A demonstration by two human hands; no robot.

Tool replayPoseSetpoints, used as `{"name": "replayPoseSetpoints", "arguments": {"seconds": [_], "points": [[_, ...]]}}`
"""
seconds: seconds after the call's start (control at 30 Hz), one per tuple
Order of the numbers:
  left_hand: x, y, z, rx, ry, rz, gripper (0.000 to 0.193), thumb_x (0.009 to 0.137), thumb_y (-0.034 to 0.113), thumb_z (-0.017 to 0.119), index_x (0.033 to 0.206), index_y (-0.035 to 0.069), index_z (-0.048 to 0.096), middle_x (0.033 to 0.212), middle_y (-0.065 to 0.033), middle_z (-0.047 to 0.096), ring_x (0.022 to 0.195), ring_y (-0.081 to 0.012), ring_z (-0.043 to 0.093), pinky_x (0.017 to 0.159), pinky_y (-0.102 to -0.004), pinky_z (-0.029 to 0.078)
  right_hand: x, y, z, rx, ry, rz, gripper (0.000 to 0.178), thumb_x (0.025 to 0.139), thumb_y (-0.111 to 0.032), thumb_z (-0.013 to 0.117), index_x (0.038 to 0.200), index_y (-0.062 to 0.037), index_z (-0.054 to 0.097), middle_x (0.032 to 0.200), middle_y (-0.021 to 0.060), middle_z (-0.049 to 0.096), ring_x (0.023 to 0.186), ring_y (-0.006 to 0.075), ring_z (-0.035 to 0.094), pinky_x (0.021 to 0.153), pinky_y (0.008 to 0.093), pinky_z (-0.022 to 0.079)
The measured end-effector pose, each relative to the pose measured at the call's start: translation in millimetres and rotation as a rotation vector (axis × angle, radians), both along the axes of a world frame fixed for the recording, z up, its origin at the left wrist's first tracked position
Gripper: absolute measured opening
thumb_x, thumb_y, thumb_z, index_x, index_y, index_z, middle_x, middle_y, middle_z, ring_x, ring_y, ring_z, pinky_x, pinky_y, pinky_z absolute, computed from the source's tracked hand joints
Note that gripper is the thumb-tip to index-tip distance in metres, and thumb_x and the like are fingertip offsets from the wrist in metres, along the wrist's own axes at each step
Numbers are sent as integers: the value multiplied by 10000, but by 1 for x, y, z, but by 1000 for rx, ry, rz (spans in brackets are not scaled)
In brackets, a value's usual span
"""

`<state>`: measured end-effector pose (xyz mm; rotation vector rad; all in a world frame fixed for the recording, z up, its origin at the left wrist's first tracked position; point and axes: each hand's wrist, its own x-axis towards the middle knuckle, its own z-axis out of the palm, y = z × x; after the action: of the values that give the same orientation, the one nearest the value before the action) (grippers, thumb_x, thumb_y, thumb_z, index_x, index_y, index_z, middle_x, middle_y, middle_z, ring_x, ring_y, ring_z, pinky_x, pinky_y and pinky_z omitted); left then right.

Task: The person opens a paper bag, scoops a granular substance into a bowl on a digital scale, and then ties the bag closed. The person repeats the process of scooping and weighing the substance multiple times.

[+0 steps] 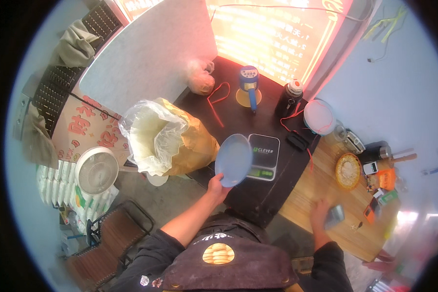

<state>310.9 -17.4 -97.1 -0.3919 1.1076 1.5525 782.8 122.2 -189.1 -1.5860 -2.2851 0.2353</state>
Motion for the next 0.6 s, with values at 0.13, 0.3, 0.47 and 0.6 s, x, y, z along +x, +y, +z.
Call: {"name": "replayPoseSetpoints", "arguments": {"seconds": [0.13, 0.3, 0.47, 0.6], "points": [[15, -31, -19, -44, 59, 90, 549, 1127, 258, 414, 1612, 2, 398, 1560, -195, 565, 1383, -374, 597, 1144, -545, 500, -117, 10, 26, -72, 397, 130, 210, 902, -52, 699, 1100, 19, 695, 1166, 199, 636, 1032, 377, 653, 919, 467, 537], [41, -100, -37, -292, 293, 213, 481, 1137, 321, 471, 1518, 28, 487, 1396, -158, 667, 1193, -338, 699, 906, -527, 617, -245, -2, 40, -359, 541, -177, 304, 940, -256, 789, 1178, -66, 773, 1149, 137, 635, 1061, 339, 653, 970, 450, 537], [56, -209, -42, -364, 224, 318, 484, 1135, 364, 478, 1514, 63, 492, 1412, -144, 652, 1180, -337, 698, 864, -526, 622, -260, -9, 34, -290, 387, -279, 372, 888, -386, 832, 1147, -121, 806, 1230, 124, 619, 1207, 353, 607, 1060, 493, 498], [63, -280, -48, -422, 176, 427, 485, 1133, 380, 481, 1510, 77, 489, 1435, -136, 623, 1211, -325, 668, 877, -512, 604, -262, -13, 35, -300, 432, -302, 447, 861, -412, 849, 1195, -121, 790, 1278, 130, 604, 1244, 365, 587, 1078, 500, 487]]}}
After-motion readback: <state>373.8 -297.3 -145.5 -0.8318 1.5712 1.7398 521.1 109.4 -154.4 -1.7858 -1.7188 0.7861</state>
